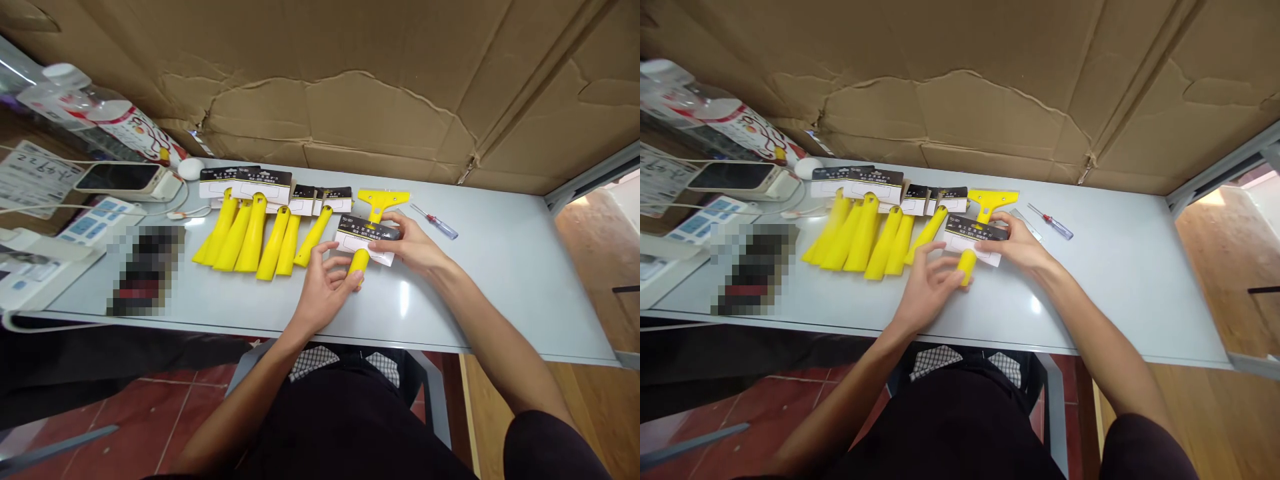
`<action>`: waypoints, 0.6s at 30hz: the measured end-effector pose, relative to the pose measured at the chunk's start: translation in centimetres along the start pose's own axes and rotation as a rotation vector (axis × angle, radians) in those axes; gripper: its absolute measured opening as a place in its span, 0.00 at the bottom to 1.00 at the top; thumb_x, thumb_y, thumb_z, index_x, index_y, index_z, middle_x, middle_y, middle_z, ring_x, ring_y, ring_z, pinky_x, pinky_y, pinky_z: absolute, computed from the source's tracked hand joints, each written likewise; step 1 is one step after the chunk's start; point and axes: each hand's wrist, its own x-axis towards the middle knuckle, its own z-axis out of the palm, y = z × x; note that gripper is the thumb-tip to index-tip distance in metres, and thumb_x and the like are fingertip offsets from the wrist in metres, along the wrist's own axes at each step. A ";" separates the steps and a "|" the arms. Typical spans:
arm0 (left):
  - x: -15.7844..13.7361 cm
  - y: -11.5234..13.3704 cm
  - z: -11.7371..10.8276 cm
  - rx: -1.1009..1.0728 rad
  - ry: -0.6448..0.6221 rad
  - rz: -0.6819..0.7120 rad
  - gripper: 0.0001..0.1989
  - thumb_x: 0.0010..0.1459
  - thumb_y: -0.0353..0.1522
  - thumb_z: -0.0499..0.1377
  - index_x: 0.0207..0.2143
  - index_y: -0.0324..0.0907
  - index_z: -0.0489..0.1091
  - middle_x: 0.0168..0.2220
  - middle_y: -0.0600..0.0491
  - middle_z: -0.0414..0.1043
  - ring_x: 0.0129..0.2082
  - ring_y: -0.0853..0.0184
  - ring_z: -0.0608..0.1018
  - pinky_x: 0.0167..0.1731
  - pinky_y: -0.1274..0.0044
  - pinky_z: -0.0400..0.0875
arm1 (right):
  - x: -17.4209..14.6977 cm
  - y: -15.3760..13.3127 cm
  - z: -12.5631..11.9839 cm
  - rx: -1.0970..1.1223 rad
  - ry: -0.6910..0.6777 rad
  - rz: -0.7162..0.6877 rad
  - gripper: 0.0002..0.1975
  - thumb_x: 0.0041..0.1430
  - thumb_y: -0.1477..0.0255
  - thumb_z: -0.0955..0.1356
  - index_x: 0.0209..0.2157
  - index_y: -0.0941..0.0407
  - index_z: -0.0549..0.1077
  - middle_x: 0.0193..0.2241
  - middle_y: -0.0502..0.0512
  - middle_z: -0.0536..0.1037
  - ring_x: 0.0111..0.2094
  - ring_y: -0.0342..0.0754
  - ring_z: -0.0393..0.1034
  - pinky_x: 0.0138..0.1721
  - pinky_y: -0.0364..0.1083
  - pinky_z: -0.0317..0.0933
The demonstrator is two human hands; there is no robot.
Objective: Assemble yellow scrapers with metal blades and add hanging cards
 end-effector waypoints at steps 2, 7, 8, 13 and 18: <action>0.6 0.0 0.1 0.015 -0.007 0.001 0.38 0.55 0.39 0.74 0.60 0.49 0.55 0.45 0.51 0.77 0.30 0.65 0.84 0.33 0.69 0.83 | 0.1 0.3 -0.1 -0.027 -0.035 -0.015 0.31 0.41 0.70 0.83 0.49 0.49 0.75 0.38 0.49 0.84 0.40 0.53 0.80 0.47 0.56 0.76; 1.0 -0.3 0.2 0.084 -0.011 0.025 0.45 0.54 0.39 0.75 0.67 0.52 0.53 0.42 0.54 0.76 0.28 0.66 0.82 0.33 0.70 0.81 | 0.4 0.6 -0.3 -0.025 0.026 -0.028 0.28 0.42 0.67 0.84 0.46 0.51 0.77 0.42 0.53 0.84 0.41 0.53 0.80 0.47 0.56 0.77; 0.9 -0.4 0.2 0.097 -0.006 0.034 0.47 0.54 0.38 0.75 0.68 0.52 0.53 0.42 0.54 0.76 0.28 0.66 0.82 0.34 0.70 0.81 | 0.5 0.6 -0.3 -0.020 0.047 -0.033 0.28 0.42 0.66 0.84 0.45 0.52 0.77 0.45 0.54 0.84 0.43 0.54 0.80 0.48 0.56 0.77; 0.4 -0.7 0.2 0.102 0.008 0.076 0.48 0.52 0.35 0.76 0.69 0.53 0.55 0.43 0.54 0.77 0.28 0.67 0.80 0.35 0.68 0.80 | 0.4 0.6 -0.5 -0.042 0.066 -0.054 0.28 0.45 0.66 0.83 0.48 0.52 0.78 0.51 0.57 0.83 0.47 0.56 0.80 0.49 0.58 0.78; 0.5 -0.7 0.2 0.122 0.009 0.078 0.47 0.52 0.34 0.75 0.69 0.53 0.55 0.43 0.54 0.77 0.28 0.68 0.80 0.34 0.69 0.79 | 0.1 0.3 -0.4 -0.018 0.043 -0.078 0.25 0.48 0.67 0.82 0.49 0.53 0.80 0.54 0.59 0.82 0.49 0.56 0.80 0.50 0.58 0.77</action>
